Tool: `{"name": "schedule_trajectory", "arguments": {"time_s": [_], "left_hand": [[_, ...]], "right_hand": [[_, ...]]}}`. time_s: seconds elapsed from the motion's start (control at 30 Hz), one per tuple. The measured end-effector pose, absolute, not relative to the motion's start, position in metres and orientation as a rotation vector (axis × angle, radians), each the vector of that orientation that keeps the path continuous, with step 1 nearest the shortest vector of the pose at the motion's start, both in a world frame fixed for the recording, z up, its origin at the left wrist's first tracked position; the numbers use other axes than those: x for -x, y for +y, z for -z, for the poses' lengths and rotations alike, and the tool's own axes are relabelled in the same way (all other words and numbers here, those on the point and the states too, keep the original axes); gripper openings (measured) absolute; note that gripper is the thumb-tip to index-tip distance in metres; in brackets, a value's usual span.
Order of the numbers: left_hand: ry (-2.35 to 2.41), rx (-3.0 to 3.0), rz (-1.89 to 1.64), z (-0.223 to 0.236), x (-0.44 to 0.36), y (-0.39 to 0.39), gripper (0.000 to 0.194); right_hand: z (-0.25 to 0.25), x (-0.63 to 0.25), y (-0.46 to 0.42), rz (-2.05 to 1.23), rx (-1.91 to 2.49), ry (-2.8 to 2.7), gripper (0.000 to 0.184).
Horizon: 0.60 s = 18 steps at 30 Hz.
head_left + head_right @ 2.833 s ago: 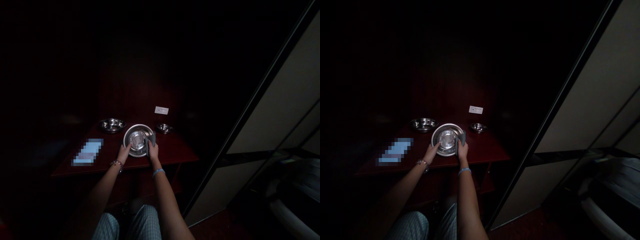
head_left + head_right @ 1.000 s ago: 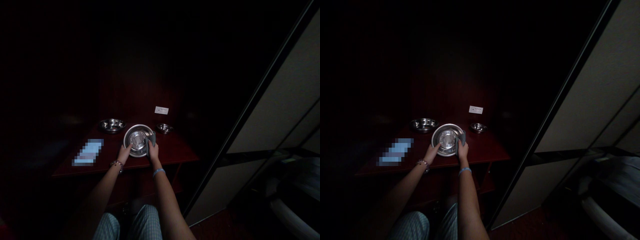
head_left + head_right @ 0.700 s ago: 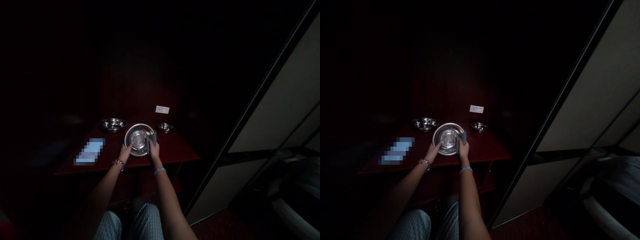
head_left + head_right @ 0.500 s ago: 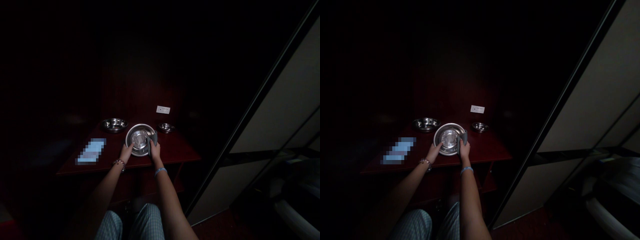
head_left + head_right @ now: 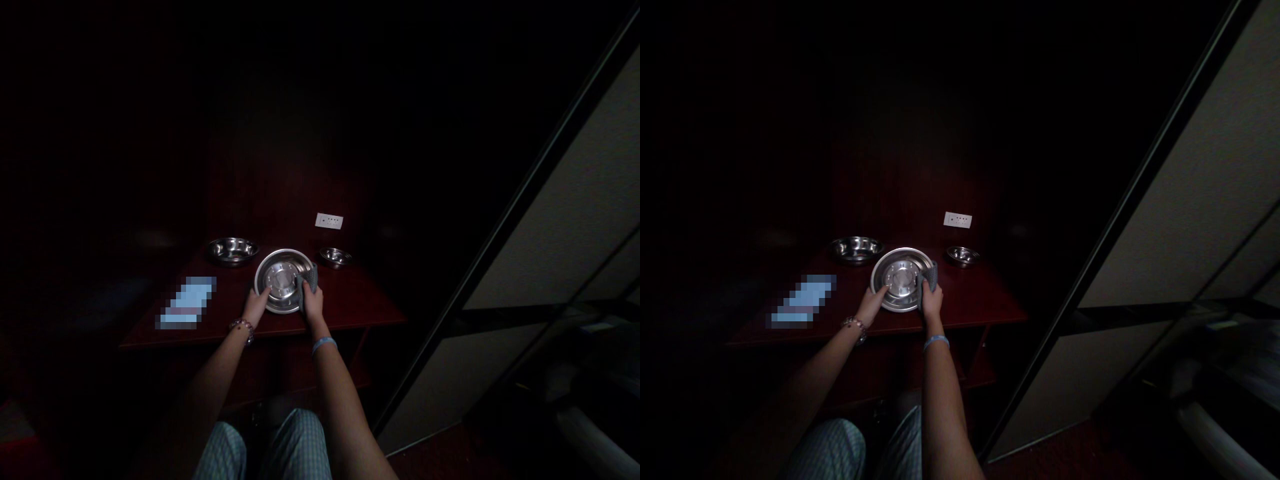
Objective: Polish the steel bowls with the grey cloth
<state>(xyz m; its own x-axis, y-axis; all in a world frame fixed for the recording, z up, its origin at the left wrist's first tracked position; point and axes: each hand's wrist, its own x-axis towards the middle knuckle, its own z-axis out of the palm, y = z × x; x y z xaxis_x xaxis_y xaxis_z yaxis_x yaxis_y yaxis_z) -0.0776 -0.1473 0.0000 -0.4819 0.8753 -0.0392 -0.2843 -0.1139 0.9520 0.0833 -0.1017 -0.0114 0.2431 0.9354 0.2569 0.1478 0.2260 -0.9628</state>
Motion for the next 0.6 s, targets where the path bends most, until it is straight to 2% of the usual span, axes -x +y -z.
{"name": "schedule_trajectory", "arguments": {"time_s": [0.43,0.6], "left_hand": [[1.301,-0.74,-1.736,0.009,0.08,-0.14,0.03],[1.306,-0.743,-1.736,0.011,0.081,-0.138,0.024]], "right_hand": [[0.015,-0.084,-0.099,-0.786,1.222,-1.202,0.032],[0.018,-0.084,-0.097,-0.783,1.205,-1.203,0.034]]}}
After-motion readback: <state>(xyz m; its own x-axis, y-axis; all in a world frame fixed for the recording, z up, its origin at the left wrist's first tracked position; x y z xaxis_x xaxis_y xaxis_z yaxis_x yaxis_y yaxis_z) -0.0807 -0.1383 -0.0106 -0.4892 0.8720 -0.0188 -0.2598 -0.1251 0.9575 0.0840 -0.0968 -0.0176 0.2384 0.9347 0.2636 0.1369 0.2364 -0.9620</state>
